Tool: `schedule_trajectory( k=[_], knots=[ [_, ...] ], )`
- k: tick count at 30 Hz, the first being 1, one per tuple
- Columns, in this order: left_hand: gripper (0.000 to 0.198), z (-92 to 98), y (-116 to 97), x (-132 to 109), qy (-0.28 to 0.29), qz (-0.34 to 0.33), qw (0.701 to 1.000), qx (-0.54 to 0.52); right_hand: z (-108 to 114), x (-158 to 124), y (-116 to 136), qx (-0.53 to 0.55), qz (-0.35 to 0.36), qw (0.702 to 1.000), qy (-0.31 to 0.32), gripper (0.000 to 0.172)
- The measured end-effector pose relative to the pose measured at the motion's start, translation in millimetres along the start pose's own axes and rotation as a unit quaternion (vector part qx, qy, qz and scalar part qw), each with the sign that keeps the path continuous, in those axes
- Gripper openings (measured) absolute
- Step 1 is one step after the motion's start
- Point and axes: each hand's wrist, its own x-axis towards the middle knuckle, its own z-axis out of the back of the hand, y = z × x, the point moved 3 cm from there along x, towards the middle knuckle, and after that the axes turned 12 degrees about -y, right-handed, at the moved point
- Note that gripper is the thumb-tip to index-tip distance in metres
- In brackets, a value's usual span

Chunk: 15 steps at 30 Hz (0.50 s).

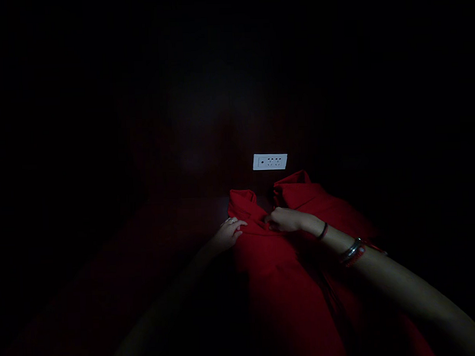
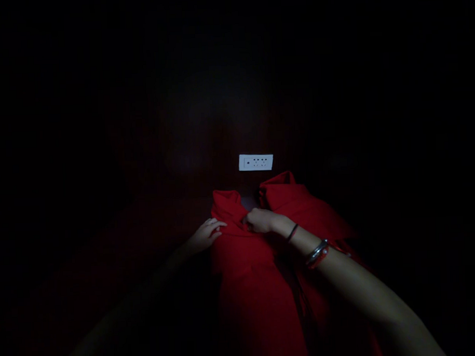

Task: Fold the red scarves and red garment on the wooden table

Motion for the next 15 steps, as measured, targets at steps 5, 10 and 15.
schedule_trajectory(
  k=[5,10,15],
  knots=[
    [0.033,24.3,7.6,-1.4,0.031,0.003,0.999,-0.024,0.9,-1.3,12.5,0.033,0.055,0.998,-0.009,0.025],
    [0.045,21.7,-3.8,-4.7,0.038,-0.071,0.997,0.004,-8.6,-6.0,30.2,0.021,0.082,0.996,0.005,0.032],
    [0.043,6.5,-10.0,-7.4,0.088,-0.071,0.991,0.075,-3.0,-11.4,24.8,-0.002,0.031,0.999,0.008,0.025]
  ],
)
